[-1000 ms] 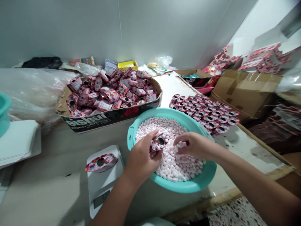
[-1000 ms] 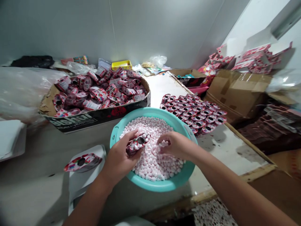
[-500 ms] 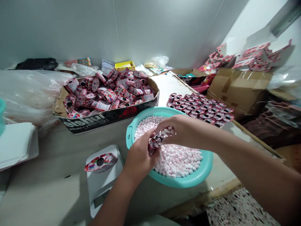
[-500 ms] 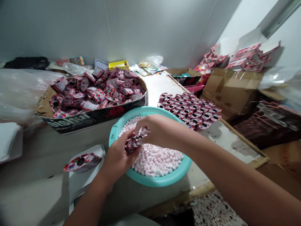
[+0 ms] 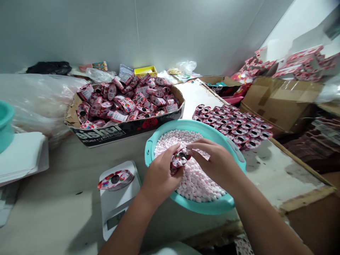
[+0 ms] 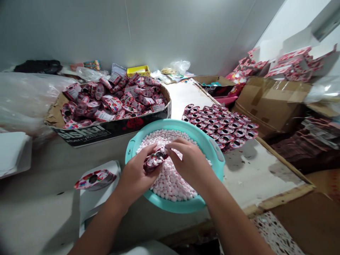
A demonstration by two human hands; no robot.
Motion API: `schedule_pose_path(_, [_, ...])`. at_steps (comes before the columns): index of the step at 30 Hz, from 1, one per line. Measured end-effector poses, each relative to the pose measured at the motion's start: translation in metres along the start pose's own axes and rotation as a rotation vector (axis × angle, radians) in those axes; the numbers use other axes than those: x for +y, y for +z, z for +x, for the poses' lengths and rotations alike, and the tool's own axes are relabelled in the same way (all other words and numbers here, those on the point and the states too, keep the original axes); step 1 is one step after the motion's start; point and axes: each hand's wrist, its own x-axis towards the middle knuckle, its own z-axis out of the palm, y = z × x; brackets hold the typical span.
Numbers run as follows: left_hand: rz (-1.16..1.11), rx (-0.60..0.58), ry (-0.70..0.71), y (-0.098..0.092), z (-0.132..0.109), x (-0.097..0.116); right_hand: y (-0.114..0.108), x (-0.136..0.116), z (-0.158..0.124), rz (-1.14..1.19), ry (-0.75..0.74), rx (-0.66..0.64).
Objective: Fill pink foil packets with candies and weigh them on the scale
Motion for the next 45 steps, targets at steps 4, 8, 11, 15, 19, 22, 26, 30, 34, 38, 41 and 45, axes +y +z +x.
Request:
schedule_pose_path(4, [0.005, 0.001, 0.014, 0.0, 0.0, 0.0, 0.009, -0.012, -0.007, -0.008, -0.075, 0.12])
schedule_pose_path(8, [0.0, -0.009, 0.004, 0.0, -0.001, 0.0, 0.011, -0.022, -0.009, 0.033, -0.091, 0.106])
schedule_pose_path(11, [-0.007, -0.019, -0.006, -0.001, -0.001, 0.001, 0.016, -0.026, -0.009, 0.127, -0.125, 0.078])
schedule_pose_path(15, [-0.011, -0.027, 0.004, -0.001, -0.001, 0.001, 0.02, -0.022, -0.012, 0.229, -0.14, 0.114])
schedule_pose_path(19, [0.001, -0.023, 0.015, 0.0, -0.001, 0.0, 0.018, -0.016, -0.018, 0.218, -0.13, 0.212])
schedule_pose_path(22, [-0.003, -0.038, 0.027, -0.001, -0.002, 0.0, 0.017, -0.016, -0.019, 0.168, -0.177, 0.2])
schedule_pose_path(26, [-0.01, -0.065, 0.029, -0.003, -0.003, 0.001, 0.019, -0.017, -0.018, 0.102, -0.219, 0.099])
schedule_pose_path(30, [0.017, -0.041, -0.011, -0.002, -0.002, 0.003, 0.019, -0.009, -0.014, 0.185, -0.122, 0.107])
schedule_pose_path(34, [0.031, -0.017, -0.001, 0.002, -0.002, 0.002, 0.019, -0.004, -0.013, 0.261, -0.005, 0.109])
schedule_pose_path(38, [0.018, -0.024, 0.021, 0.001, -0.002, 0.002, 0.021, -0.01, -0.014, 0.24, 0.013, 0.12])
schedule_pose_path(41, [-0.003, -0.046, 0.036, -0.002, -0.002, 0.002, 0.025, -0.02, -0.014, 0.222, -0.007, 0.12])
schedule_pose_path(45, [-0.005, -0.03, 0.042, -0.001, -0.003, 0.002, 0.028, -0.024, -0.013, 0.281, 0.034, 0.116])
